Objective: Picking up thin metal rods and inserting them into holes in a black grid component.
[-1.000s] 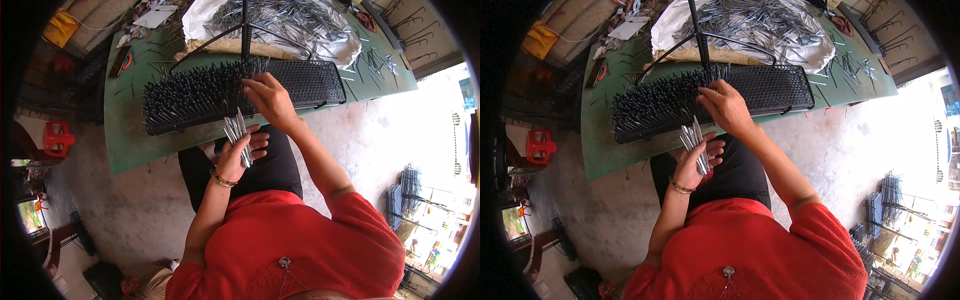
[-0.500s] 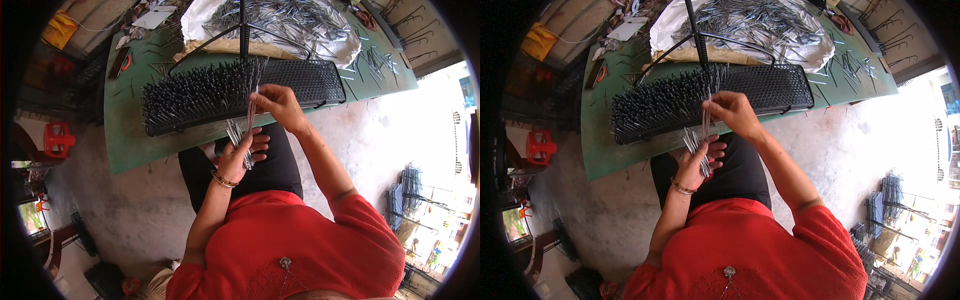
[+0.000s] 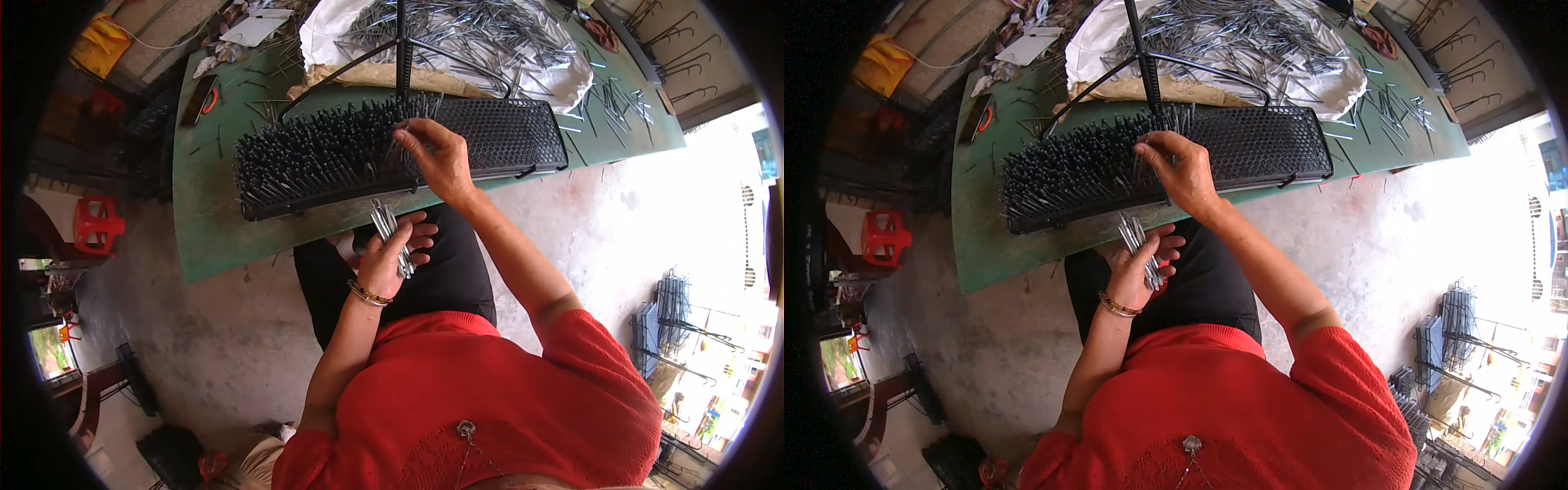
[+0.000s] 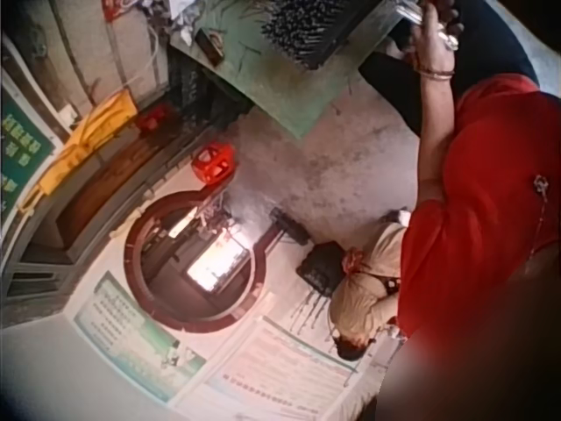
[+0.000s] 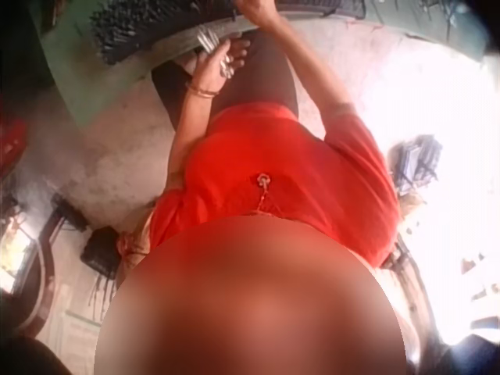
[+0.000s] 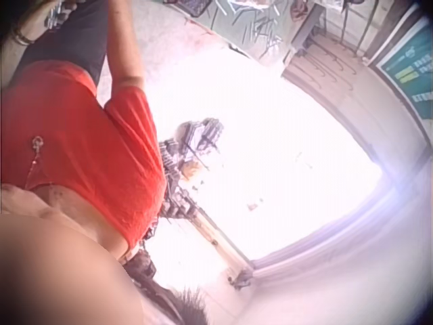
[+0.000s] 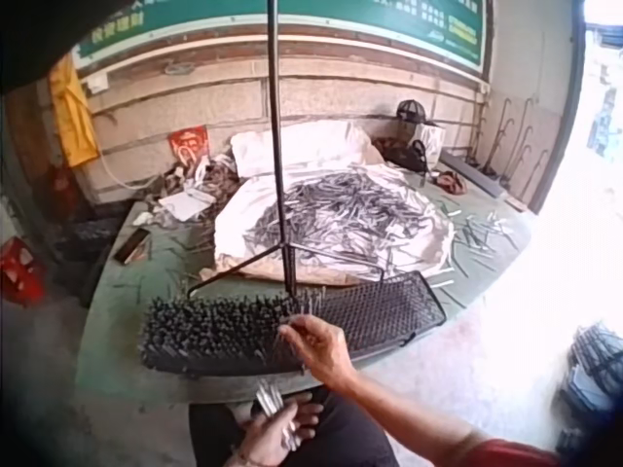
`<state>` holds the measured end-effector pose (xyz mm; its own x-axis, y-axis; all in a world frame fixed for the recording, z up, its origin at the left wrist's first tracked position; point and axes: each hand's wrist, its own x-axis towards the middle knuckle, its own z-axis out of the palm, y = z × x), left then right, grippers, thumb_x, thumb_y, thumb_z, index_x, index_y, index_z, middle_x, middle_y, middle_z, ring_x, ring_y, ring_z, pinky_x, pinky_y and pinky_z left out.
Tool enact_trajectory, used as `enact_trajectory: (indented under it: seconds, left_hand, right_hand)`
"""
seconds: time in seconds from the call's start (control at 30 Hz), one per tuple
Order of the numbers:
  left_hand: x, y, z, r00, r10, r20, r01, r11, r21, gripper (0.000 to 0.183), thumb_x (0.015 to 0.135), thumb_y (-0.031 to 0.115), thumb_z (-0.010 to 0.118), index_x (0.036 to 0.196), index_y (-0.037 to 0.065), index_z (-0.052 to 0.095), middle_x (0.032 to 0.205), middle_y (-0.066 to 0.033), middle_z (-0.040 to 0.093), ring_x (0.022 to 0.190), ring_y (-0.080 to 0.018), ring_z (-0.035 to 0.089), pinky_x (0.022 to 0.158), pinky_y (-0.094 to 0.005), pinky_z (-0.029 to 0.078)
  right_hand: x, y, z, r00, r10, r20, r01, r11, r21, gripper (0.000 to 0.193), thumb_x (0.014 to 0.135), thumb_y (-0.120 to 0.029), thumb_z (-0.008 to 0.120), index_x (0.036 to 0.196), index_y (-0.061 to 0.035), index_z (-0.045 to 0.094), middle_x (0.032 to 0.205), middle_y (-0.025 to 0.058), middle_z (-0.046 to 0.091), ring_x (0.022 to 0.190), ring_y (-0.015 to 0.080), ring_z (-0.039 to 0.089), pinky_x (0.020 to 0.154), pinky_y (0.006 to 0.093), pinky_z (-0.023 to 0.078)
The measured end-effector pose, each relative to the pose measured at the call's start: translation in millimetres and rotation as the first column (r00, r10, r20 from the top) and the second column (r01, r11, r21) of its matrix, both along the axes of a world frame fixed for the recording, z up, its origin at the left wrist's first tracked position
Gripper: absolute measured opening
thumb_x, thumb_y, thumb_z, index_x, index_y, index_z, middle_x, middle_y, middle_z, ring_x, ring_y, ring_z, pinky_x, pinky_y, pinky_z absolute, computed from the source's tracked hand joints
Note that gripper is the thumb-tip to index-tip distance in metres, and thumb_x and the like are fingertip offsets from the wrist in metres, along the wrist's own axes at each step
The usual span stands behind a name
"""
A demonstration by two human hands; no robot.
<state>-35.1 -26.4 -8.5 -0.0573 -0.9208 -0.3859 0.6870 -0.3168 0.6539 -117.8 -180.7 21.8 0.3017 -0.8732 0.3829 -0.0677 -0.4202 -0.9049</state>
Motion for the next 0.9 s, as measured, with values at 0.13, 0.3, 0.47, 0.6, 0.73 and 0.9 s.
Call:
enact_trajectory:
  seconds: [0.13, 0.3, 0.47, 0.6, 0.73, 0.9]
  left_hand:
    - [0, 0, -1, 1.000, -0.010, 0.006, 0.010, 1.000, -0.005, 0.031, 0.096, 0.023, 0.048, 0.119, 0.004, 0.054, 0.104, -0.0095, 0.064, 0.084, -0.0126, 0.061, 0.065, -0.0261, 0.052]
    - [0, 0, -3, 1.000, -0.007, -0.005, 0.007, 1.000, -0.009, 0.031, 0.096, 0.023, 0.048, 0.119, 0.004, 0.054, 0.104, -0.0093, 0.064, 0.085, -0.0126, 0.061, 0.065, -0.0262, 0.053]
    - [0, 0, -4, 1.000, -0.012, 0.003, 0.012, 1.000, 0.000, 0.031, 0.095, 0.024, 0.049, 0.119, 0.004, 0.054, 0.103, -0.0089, 0.065, 0.085, -0.0125, 0.061, 0.065, -0.0263, 0.053]
    - [0, 0, -1, 1.000, -0.016, 0.018, 0.016, 1.000, 0.003, 0.031, 0.095, 0.024, 0.049, 0.119, 0.004, 0.054, 0.104, -0.0089, 0.065, 0.085, -0.0123, 0.061, 0.065, -0.0263, 0.052]
    - [0, 1, -2, 1.000, -0.011, 0.019, 0.011, 1.000, 0.007, 0.031, 0.095, 0.024, 0.049, 0.119, 0.004, 0.054, 0.104, -0.0088, 0.065, 0.085, -0.0120, 0.061, 0.065, -0.0262, 0.052]
    - [1, 2, -5, 1.000, -0.007, 0.020, 0.007, 1.000, 0.007, 0.031, 0.095, 0.024, 0.049, 0.119, 0.004, 0.054, 0.104, -0.0087, 0.065, 0.084, -0.0120, 0.061, 0.065, -0.0262, 0.052]
  right_hand:
    - [0, -1, 3, 1.000, 0.013, -0.022, -0.014, 0.999, -0.046, 0.017, 0.083, -0.013, 0.068, 0.093, 0.0002, 0.066, 0.083, 0.0100, 0.067, 0.073, 0.0122, 0.063, 0.064, 0.0264, 0.049]
    - [-2, -1, 8, 0.996, 0.018, -0.091, -0.032, 0.987, -0.159, 0.014, 0.083, -0.011, 0.067, 0.093, -0.0003, 0.066, 0.085, 0.0098, 0.068, 0.075, 0.0136, 0.064, 0.066, 0.0268, 0.050]
    - [-3, 0, 2, 0.999, 0.041, -0.021, -0.043, 0.997, -0.067, 0.014, 0.083, -0.011, 0.067, 0.093, -0.0006, 0.066, 0.086, 0.0096, 0.068, 0.077, 0.0145, 0.064, 0.067, 0.0274, 0.050]
    - [-7, -2, 0, 0.995, 0.077, -0.062, -0.080, 0.995, -0.054, 0.013, 0.085, -0.009, 0.065, 0.095, -0.0009, 0.065, 0.086, 0.0050, 0.068, 0.082, 0.0099, 0.063, 0.073, 0.0242, 0.049]
    - [-10, -7, 4, 0.988, 0.121, -0.097, -0.136, 0.978, -0.156, 0.013, 0.085, -0.009, 0.064, 0.095, -0.0009, 0.064, 0.088, 0.0057, 0.068, 0.082, 0.0112, 0.063, 0.072, 0.0251, 0.049]
    - [-12, -6, 10, 0.979, 0.088, -0.184, -0.141, 0.945, -0.296, 0.016, 0.084, -0.011, 0.065, 0.095, 0.0005, 0.063, 0.086, 0.0107, 0.067, 0.077, 0.0196, 0.065, 0.067, 0.0299, 0.051]
